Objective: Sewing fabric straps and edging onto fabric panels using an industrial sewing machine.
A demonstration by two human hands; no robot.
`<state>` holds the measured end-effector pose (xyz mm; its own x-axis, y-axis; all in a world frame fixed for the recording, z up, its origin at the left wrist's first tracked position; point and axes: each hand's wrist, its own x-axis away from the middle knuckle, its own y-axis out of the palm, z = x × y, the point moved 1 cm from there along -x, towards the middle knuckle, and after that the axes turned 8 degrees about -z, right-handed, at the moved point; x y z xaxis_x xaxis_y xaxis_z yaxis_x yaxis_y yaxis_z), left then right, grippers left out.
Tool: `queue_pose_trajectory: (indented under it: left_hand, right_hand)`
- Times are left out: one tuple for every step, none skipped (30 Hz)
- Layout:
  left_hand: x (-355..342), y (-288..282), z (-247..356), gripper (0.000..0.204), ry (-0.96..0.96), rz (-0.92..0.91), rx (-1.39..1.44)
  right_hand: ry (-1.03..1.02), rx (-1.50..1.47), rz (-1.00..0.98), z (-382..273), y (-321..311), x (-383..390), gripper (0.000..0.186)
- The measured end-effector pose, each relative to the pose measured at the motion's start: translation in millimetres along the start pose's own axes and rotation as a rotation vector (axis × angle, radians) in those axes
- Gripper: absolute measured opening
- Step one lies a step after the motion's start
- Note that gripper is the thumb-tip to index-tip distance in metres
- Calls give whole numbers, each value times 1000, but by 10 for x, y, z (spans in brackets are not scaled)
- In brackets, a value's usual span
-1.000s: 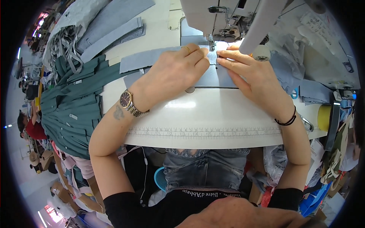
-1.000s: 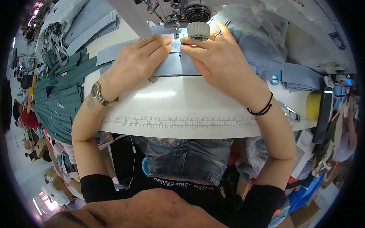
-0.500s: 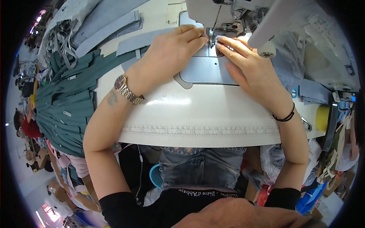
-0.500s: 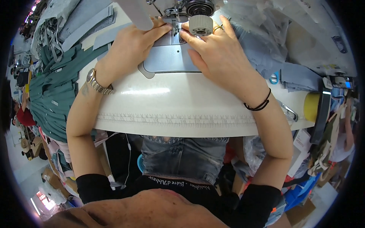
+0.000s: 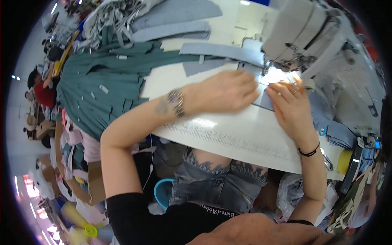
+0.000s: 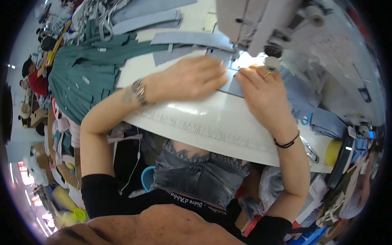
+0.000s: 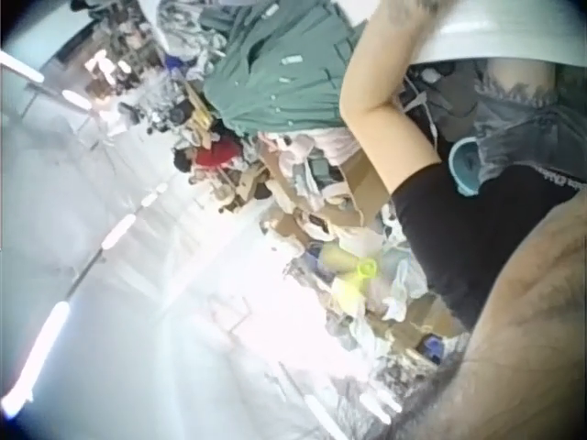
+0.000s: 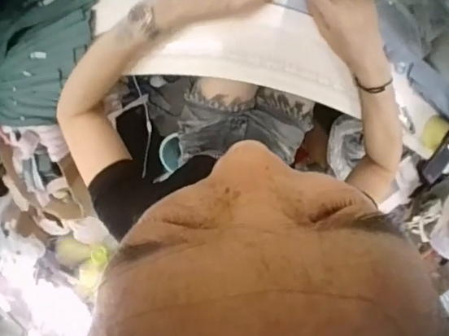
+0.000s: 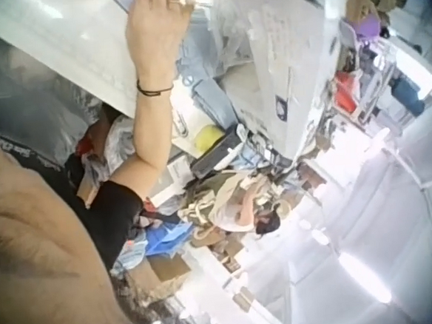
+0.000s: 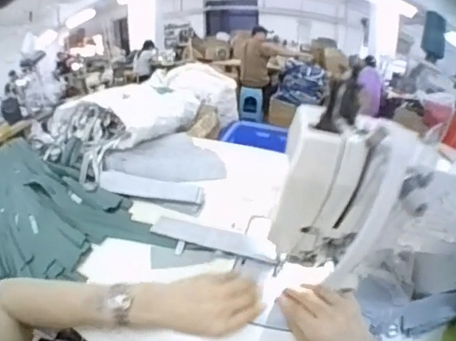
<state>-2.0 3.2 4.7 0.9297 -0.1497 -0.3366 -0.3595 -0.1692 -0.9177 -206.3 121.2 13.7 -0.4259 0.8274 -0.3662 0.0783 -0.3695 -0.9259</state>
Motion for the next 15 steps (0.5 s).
queue_pose_trajectory:
  left_hand:
    - [88, -113, 43, 32, -17, -46, 39]
    - [247, -225, 14, 31, -26, -83, 88]
    - [541, -306, -120, 29, -147, 7, 148]
    - [836, -481, -204, 27, -434, -177, -70]
    - [1071, -718, -315, 28, -560, -86, -151]
    - [1312, -895, -405, 25, -777, -77, -205]
    - [1521, -1006, -488, 21, -940, -142, -101]
    - [1791, -1043, -590, 18, -999, -224, -23]
    - [1856, -1030, -616, 18, -1005, -220, -40]
    - [1938, -1026, -631, 16, -1023, -218, 63]
    - [2045, -1053, -636, 15, -1039, -213, 167]
    - [1978, -1032, -605, 13, -929, -121, 73]
    - [1923, -1071, -551, 13, -906, -106, 95]
    - [1891, -1152, -499, 13, -1068, -48, 302]
    - [1838, -1247, -425, 12, -1230, 5, 513]
  right_hand:
    - [20, 23, 13, 21, 47, -9, 28]
    - [18, -11, 3, 16, 105, -21, 25]
    - [18, -53, -12, -20, 146, -37, 22]
    - [51, -39, -23, -52, 148, -65, 22]
    - [19, -75, -37, -78, 142, -114, 24]
    - [-29, -116, -37, -100, 117, -133, 26]
    - [-30, -110, -29, -88, 105, -104, 26]
    - [-2, -96, -31, -73, 88, -73, 26]
    - [28, -81, -34, -58, 88, -50, 26]
    - [15, -80, -20, -61, 95, -49, 26]
    - [8, -67, -14, -74, 106, -59, 25]
    - [29, -40, -27, -69, 122, -25, 24]
    - [51, -18, -42, -83, 106, -14, 24]
    - [-28, 21, -43, -130, 112, -62, 25]
    - [-113, 55, -44, -171, 95, -94, 26]
